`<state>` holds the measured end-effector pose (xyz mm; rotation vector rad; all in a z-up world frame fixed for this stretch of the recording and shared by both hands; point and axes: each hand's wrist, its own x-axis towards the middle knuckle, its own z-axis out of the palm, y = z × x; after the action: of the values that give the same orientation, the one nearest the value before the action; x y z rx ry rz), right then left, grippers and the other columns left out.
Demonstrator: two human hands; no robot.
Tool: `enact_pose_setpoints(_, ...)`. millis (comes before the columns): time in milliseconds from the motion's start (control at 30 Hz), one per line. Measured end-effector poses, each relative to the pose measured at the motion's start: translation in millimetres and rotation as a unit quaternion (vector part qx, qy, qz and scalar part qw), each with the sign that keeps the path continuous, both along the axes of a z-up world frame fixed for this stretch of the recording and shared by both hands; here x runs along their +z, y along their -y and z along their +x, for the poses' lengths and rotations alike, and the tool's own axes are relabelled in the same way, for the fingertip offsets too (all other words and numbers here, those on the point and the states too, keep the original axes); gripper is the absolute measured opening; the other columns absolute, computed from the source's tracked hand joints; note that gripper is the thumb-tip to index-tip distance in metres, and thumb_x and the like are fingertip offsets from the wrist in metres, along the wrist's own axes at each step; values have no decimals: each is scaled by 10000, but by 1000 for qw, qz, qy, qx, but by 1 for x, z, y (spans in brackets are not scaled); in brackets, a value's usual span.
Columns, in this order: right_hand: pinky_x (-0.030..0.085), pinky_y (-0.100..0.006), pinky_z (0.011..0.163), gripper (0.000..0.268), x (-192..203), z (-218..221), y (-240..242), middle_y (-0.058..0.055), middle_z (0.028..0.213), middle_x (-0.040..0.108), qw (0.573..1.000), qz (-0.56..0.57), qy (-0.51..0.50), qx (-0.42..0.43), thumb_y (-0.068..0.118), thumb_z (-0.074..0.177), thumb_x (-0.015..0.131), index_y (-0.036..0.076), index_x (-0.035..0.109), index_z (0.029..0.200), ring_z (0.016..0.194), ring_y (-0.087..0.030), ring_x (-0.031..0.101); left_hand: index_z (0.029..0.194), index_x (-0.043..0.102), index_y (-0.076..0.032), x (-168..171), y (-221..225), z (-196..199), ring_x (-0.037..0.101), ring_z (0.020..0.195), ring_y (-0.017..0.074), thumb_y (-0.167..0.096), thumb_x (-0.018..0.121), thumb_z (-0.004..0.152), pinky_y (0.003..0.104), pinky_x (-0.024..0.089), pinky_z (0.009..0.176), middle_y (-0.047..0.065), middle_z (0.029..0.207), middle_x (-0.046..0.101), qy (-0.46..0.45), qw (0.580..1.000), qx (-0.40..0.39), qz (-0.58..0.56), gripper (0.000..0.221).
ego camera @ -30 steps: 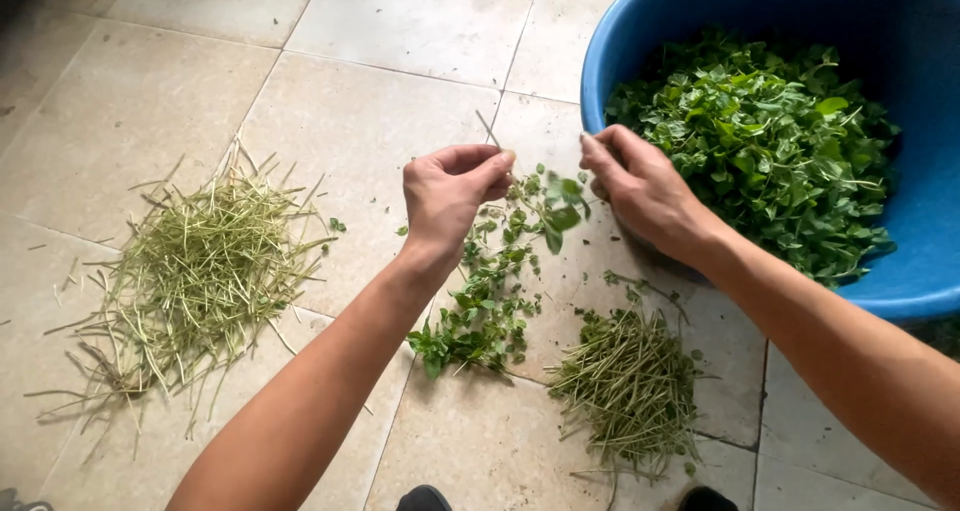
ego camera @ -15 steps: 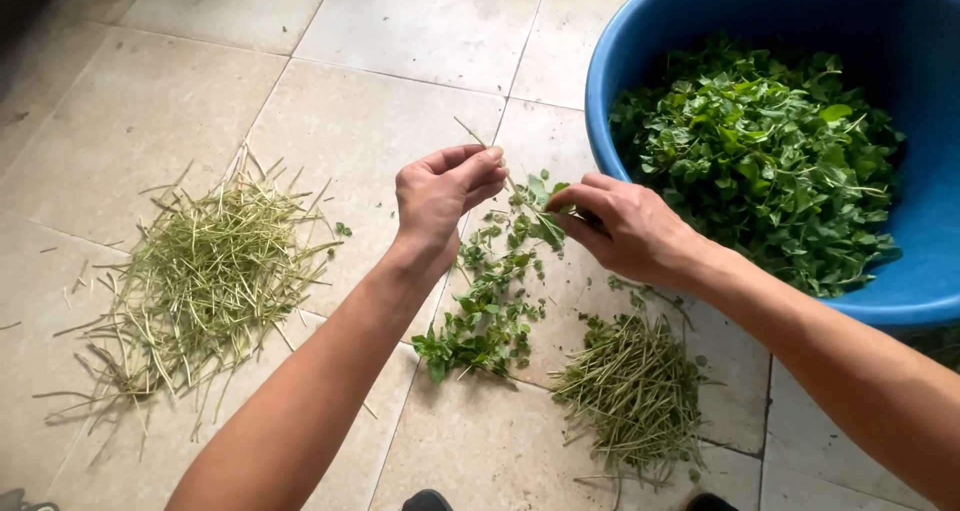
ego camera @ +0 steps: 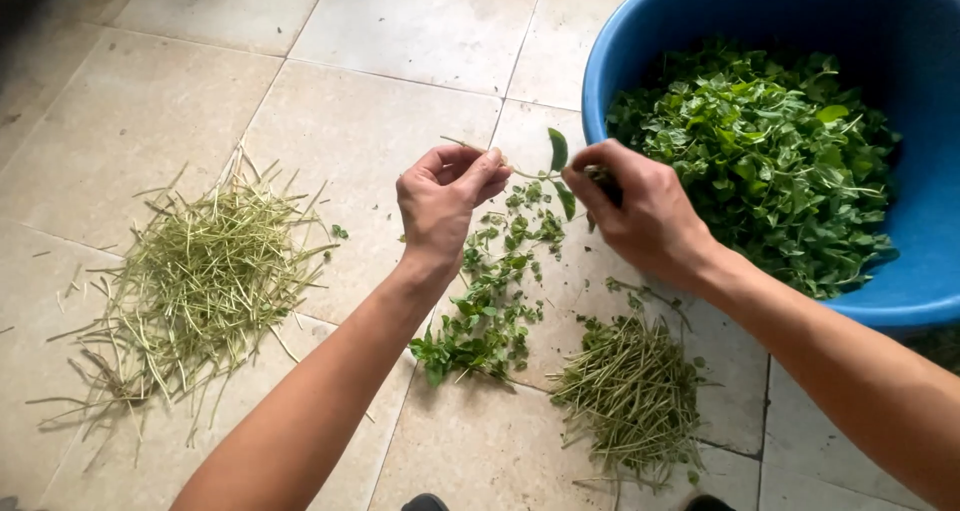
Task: Preparing fruit drinks, toasting bread for sandwiches, serving a customer, slicing a whole pineapple, and sorting leafy herbs.
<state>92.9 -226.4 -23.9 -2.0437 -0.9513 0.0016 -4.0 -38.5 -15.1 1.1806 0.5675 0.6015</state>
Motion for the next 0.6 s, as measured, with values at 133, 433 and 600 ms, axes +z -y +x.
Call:
enact_pose_setpoints(133, 564, -415, 599, 148, -6, -3, -11, -78, 812, 654, 987, -4, 152, 55, 172, 1016, 674, 132, 745, 1139, 707, -320, 689, 932, 694, 50, -2, 14, 2, 785, 720, 258, -70, 849, 829, 349, 697, 697, 201, 826, 758, 5, 999, -26, -18, 221)
enact_pose_setpoints(433, 550, -402, 635, 77, -27, -1, -11, -72, 801, 655, 996, -2, 67, 60, 132, 974, 703, 104, 760, 1016, 764, -312, 697, 922, 692, 51, -10, 17, -9, 790, 784, 272, -78, 842, 833, 340, 687, 729, 240, 866, 763, 9, 998, -64, -10, 217)
enact_pose_setpoints(600, 555, -418, 702, 212, -26, 5, -13, -89, 814, 717, 985, -58, -159, -28, 348, 1011, 674, 165, 777, 1037, 818, -282, 708, 978, 706, 10, -14, -9, -22, 787, 836, 257, -111, 832, 875, 333, 687, 768, 220, 932, 771, 6, 995, -51, 91, 202)
